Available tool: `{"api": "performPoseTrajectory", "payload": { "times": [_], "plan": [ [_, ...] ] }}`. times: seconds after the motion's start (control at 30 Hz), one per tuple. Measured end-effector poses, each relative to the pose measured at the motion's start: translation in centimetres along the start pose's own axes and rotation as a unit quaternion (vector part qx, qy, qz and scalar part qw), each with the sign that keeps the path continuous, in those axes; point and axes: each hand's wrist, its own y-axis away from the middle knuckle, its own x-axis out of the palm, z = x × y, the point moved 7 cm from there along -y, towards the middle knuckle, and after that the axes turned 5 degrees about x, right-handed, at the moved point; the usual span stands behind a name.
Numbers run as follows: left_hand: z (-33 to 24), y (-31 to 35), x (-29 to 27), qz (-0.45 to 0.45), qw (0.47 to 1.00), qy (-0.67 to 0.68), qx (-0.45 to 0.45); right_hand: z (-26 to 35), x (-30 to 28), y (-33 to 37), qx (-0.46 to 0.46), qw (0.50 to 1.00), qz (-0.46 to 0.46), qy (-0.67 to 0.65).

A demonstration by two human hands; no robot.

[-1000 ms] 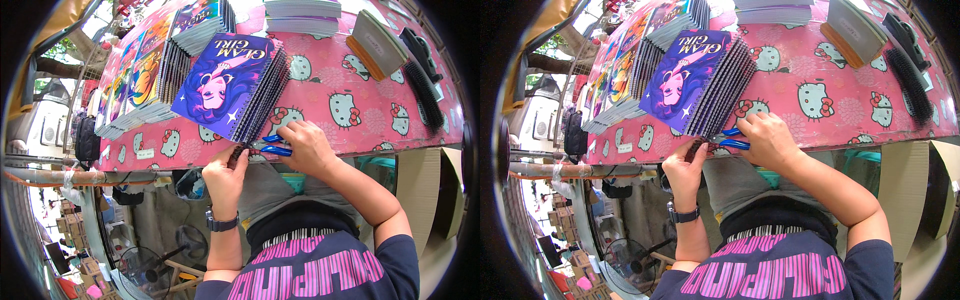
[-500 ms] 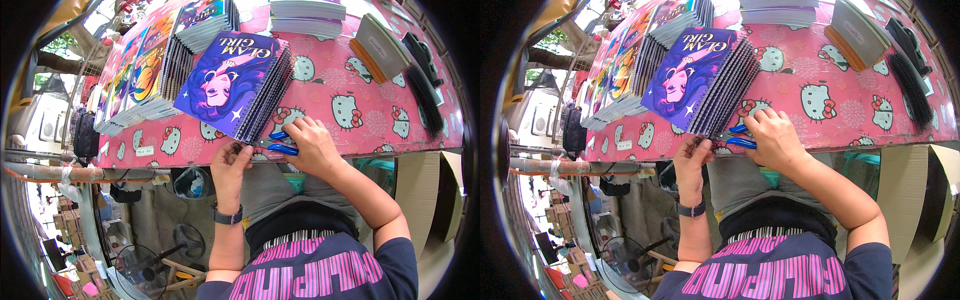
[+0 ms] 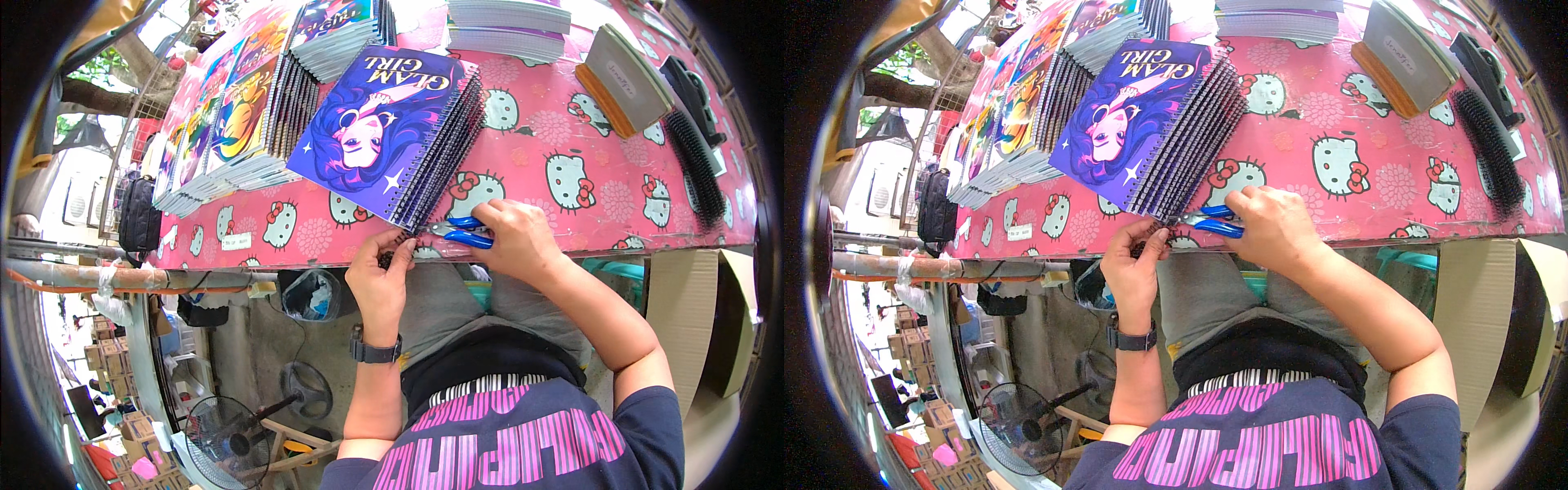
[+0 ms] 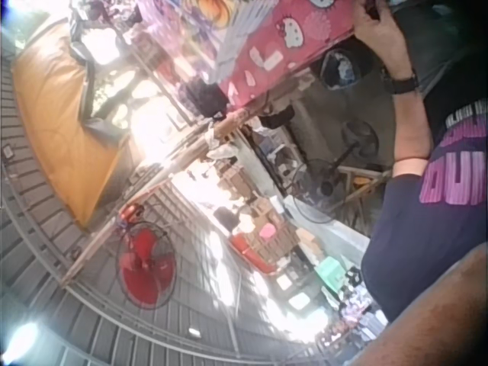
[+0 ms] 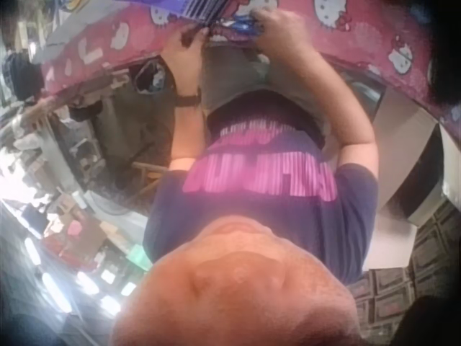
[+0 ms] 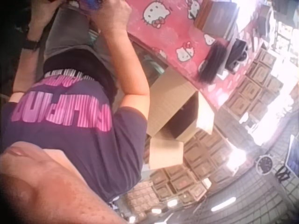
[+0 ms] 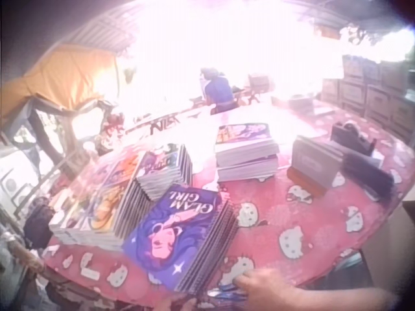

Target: The person cuts the excess wire from the spiral binding of notebooks using a pair of nippers and stacks the notebooks on a table.

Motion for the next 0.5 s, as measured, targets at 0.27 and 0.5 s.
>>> {"api": "performPoseTrajectory", "payload": {
  "times": [0.27,0.5],
  "plan": [
    [0.6,0.6,-0.4,0.000,1.000,0.005,-0.009,1.3,-0.8,-0.1,-0.031,0.998,-0.024,0.058],
    [0.7,0.2,-0.2,0.032,0.999,-0.020,0.004,1.2,0.9,-0.4,0.010,0.996,0.075,0.044]
  ]
}}
